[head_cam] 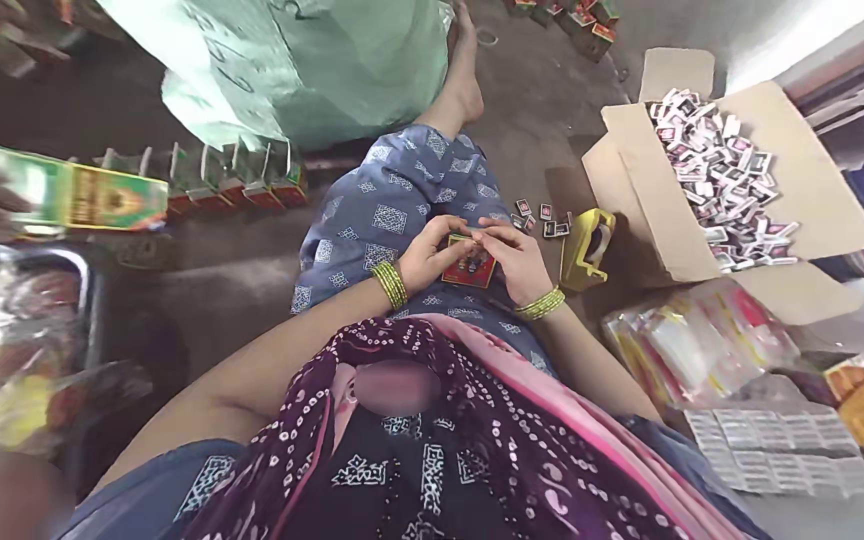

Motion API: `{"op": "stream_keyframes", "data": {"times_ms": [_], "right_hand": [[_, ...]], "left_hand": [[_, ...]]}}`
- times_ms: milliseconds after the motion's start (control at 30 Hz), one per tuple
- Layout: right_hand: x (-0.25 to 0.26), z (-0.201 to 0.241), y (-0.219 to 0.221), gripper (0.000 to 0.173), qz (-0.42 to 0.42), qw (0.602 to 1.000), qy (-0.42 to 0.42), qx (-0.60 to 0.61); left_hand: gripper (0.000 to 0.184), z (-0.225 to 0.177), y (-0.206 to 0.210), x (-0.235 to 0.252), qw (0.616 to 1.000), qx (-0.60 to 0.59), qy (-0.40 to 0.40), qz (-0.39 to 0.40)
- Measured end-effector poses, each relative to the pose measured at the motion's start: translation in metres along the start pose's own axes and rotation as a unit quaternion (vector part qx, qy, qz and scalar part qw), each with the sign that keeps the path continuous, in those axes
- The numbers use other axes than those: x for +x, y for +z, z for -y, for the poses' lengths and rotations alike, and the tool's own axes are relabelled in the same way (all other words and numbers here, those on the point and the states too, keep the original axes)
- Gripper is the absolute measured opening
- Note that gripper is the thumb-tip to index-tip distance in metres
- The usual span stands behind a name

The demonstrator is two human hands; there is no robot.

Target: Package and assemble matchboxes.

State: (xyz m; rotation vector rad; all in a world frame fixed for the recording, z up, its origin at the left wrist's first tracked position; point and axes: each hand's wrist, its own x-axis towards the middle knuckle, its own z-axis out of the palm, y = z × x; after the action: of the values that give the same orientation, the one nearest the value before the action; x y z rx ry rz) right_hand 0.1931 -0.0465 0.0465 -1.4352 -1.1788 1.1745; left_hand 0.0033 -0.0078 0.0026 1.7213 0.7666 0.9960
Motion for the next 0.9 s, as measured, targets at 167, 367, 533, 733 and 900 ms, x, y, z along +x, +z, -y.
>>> {"op": "stream_keyframes", "data": {"times_ms": [167,367,533,733,900], "right_hand": [[0.003,-0.001,0.001,0.012,-0.028,1.000,0.008,0.004],[0.013,0.002,0.002,0.052,-0.056,0.995,0.074,-0.024],[0.014,0.001,-0.009,0.035,-0.002,0.997,-0.007,-0.071],[0.002,-0.016,-0.015,0.052,0.066,0.961,-0.165,-0.212],[-0.001,-0.016,-0.020,0.056,0.009,0.984,-0.109,-0.138]], "left_hand": [[0.043,0.001,0.006,0.003,0.999,0.026,-0.008,-0.025],[0.059,-0.005,0.004,0.000,0.999,0.003,-0.052,0.002],[0.062,-0.002,0.001,0.000,0.998,-0.041,-0.044,0.009],[0.058,-0.011,-0.027,0.006,0.994,-0.094,-0.046,-0.028],[0.034,-0.008,-0.110,0.020,0.948,0.132,-0.094,-0.273]]}}
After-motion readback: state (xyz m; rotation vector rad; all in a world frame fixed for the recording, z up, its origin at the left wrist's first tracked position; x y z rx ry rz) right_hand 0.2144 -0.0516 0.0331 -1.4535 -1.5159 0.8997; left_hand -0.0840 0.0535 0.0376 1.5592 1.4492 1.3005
